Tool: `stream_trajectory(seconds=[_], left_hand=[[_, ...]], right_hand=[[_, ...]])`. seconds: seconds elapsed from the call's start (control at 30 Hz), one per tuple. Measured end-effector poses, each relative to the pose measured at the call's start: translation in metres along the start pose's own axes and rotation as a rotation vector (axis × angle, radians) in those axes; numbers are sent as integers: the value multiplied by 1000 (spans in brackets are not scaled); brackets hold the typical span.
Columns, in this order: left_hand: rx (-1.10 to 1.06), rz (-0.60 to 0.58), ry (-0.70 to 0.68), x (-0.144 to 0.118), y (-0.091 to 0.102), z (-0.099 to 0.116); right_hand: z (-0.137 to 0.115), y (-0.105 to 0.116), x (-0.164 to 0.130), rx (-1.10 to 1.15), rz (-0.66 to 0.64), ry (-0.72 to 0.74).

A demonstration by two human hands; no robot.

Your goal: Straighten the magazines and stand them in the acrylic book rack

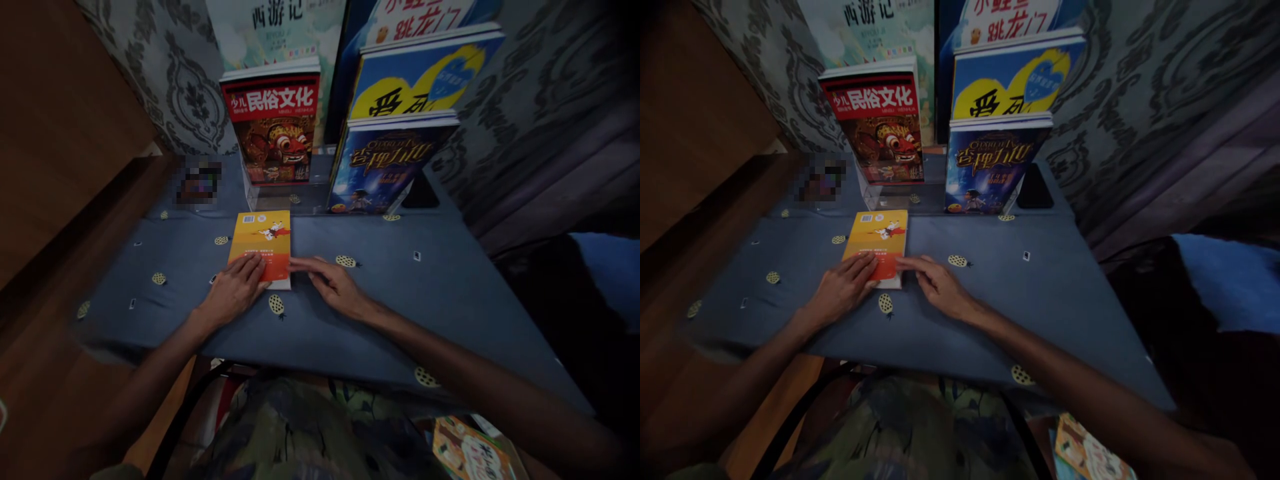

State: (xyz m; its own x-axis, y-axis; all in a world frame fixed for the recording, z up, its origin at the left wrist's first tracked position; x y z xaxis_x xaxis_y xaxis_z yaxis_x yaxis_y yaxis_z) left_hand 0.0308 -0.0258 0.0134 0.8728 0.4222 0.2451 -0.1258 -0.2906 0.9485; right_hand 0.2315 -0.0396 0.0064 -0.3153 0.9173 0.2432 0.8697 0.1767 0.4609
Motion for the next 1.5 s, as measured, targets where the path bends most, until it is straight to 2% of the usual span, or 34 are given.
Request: stream_trajectory(seconds=[0.2, 0.33, 0.47, 0.6, 0.73, 0.83, 0.97, 1.1, 1.3, 1.5], left_hand=[[-18, 11, 20, 1, 5, 1], [-73, -52, 7, 11, 9, -3], [-139, -143, -24, 38, -1, -18], [-161, -193, 2, 78, -21, -44], [-146, -173, 21, 108, -34, -68], [-157, -144, -15, 116, -37, -75], [-157, -110, -13, 112, -37, -74], [-154, -117, -2, 102, -35, -62], [-232, -115, -84, 68, -18, -27], [-302, -69, -71, 21, 5, 15]], right_hand=[[1, -7, -6, -145, -19, 75], [-5, -8, -8, -169, -43, 146], [-7, -6, -9, -159, -18, 176], [-6, -6, -9, -151, -24, 167], [-7, -5, -8, -135, -43, 142], [-7, -4, -8, -145, -59, 116], [-6, -4, -8, -145, -54, 120], [-4, -5, -8, -141, -36, 118], [-1, -6, -8, -133, -31, 100], [0, -7, -7, -130, -47, 78]])
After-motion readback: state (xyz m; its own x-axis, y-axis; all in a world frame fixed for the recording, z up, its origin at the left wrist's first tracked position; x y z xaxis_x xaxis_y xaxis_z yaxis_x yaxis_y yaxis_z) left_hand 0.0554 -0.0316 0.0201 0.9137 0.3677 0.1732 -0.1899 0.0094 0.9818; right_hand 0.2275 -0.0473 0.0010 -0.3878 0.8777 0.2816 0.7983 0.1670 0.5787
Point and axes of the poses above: each hand's wrist, its own x-axis towards the middle knuckle, its own y-axis out of the back of the hand, z = x × y, the point moved 5 cm from there along x, towards the middle knuckle, and after that the axes turned 14 degrees about -y, right-handed, at the moved point
